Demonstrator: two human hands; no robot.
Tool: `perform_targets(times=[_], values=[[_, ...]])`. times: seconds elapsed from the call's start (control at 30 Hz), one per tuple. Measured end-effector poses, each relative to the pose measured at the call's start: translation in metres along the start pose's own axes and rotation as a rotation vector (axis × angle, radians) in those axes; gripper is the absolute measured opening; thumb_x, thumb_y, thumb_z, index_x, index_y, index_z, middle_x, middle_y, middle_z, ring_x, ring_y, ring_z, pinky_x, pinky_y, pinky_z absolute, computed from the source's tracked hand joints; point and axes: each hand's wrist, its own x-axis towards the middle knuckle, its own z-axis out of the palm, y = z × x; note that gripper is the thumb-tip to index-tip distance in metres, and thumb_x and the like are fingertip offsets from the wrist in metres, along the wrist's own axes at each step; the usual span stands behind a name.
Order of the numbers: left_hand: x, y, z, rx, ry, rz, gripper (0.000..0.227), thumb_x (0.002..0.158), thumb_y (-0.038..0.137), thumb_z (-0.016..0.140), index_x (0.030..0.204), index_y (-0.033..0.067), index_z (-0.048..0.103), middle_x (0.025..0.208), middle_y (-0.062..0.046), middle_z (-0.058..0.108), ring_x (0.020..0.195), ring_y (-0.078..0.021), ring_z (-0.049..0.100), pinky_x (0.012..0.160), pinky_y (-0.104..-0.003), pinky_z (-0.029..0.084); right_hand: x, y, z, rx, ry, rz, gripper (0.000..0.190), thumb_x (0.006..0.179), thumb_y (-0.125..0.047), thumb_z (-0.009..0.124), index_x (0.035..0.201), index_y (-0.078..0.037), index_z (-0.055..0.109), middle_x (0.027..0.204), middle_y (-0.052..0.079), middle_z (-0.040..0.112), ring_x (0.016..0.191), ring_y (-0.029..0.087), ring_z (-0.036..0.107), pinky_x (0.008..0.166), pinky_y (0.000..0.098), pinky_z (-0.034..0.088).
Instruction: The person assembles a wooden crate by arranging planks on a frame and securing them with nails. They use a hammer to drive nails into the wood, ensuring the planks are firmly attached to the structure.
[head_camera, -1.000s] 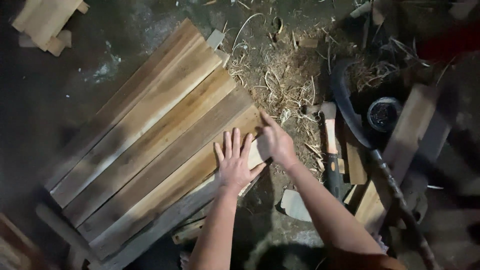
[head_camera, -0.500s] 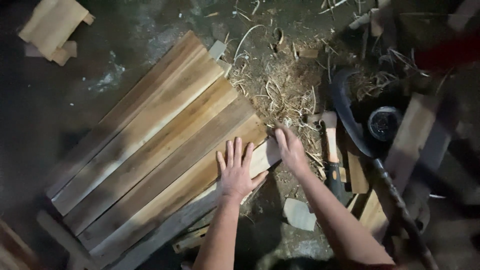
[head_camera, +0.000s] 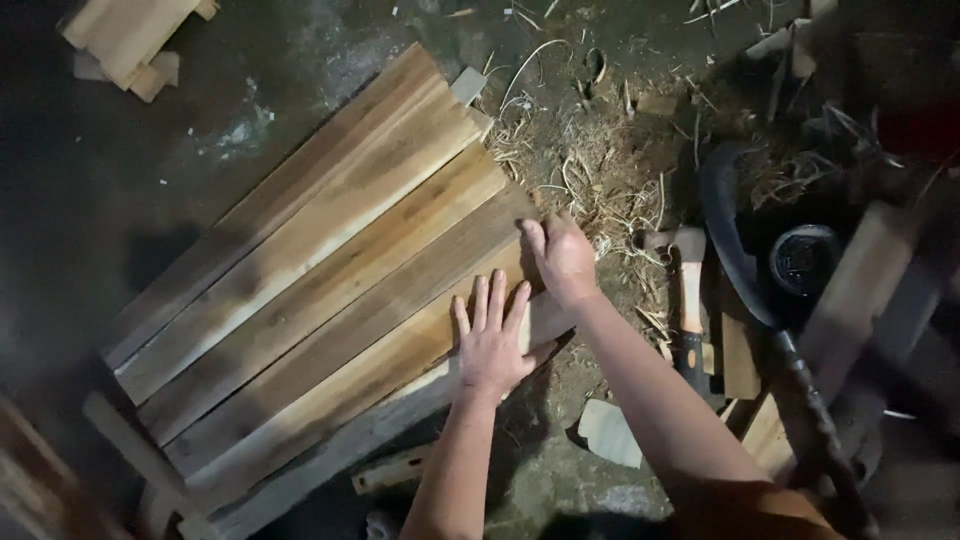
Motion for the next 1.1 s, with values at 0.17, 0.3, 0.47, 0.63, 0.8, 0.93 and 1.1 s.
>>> perform_targets(times=[0.17,0.3,0.47,0.63,0.8,0.93,1.1], values=[[-0.002,-0.001,0.002,0.051,0.061,0.011,0.109,0.073,0.083,0.062,0.162,0.0292,0.032,0.17,-0.012,0.026,0.158,-0.0337,0.021,0.121,-0.067,0.009,0.006,0.019,-0.006,-0.12,-0.182,-0.023,0.059,0.108,-0.061,0.041,0.094,-0.008,0.063,0.087,0.021,0.068,0.094,0.044,0.069,0.08,0.0554,0.053],[0.0,0.002,-0.004,0.043,0.057,0.001,0.115,0.068,0.077,0.07,0.163,0.0241,0.031,0.171,-0.012,0.025,0.158,-0.0319,0.021,0.12,-0.067,0.006,0.005,0.007,-0.022,0.018,-0.171,-0.059,0.054,0.108,-0.05,0.049,0.089,-0.002,0.063,0.083,0.028,0.067,0.091,0.051,0.066,0.075,0.0594,0.051],[-0.002,0.002,-0.002,0.011,0.017,-0.061,0.119,0.064,0.076,0.073,0.162,0.023,0.032,0.17,-0.015,0.023,0.157,-0.0396,0.018,0.118,-0.071,0.004,0.001,-0.001,-0.026,0.099,-0.139,-0.077,0.05,0.108,-0.048,0.052,0.084,-0.005,0.06,0.08,0.027,0.066,0.087,0.051,0.065,0.072,0.0578,0.051],[0.001,0.003,-0.007,-0.005,0.001,-0.079,0.124,0.061,0.076,0.075,0.163,0.0217,0.03,0.169,-0.02,0.023,0.155,-0.0454,0.018,0.117,-0.074,0.005,0.002,0.006,-0.027,0.083,-0.137,-0.09,0.05,0.109,-0.047,0.049,0.084,-0.004,0.06,0.079,0.027,0.065,0.084,0.05,0.066,0.07,0.0577,0.05],[0.001,0.001,-0.008,0.001,0.019,-0.08,0.125,0.06,0.074,0.076,0.163,0.0193,0.031,0.168,-0.023,0.023,0.154,-0.0487,0.018,0.117,-0.074,0.0,0.002,0.005,-0.027,0.04,-0.133,-0.106,0.048,0.109,-0.045,0.05,0.085,-0.006,0.062,0.078,0.025,0.067,0.084,0.047,0.068,0.071,0.0547,0.054],[0.0,0.0,-0.01,-0.017,0.013,-0.07,0.121,0.064,0.076,0.072,0.163,0.0194,0.031,0.168,-0.023,0.024,0.154,-0.0488,0.019,0.117,-0.074,0.0,0.0,0.003,-0.026,0.04,-0.151,-0.091,0.046,0.109,-0.041,0.051,0.087,-0.002,0.062,0.079,0.028,0.067,0.084,0.05,0.067,0.071,0.057,0.052],[0.0,0.001,-0.008,0.005,0.035,-0.072,0.124,0.06,0.075,0.074,0.163,0.0203,0.032,0.167,-0.024,0.024,0.154,-0.049,0.018,0.117,-0.073,-0.003,-0.001,0.007,-0.024,-0.053,-0.142,-0.102,0.049,0.11,-0.046,0.046,0.087,-0.005,0.061,0.078,0.027,0.067,0.085,0.047,0.068,0.073,0.0549,0.053]])
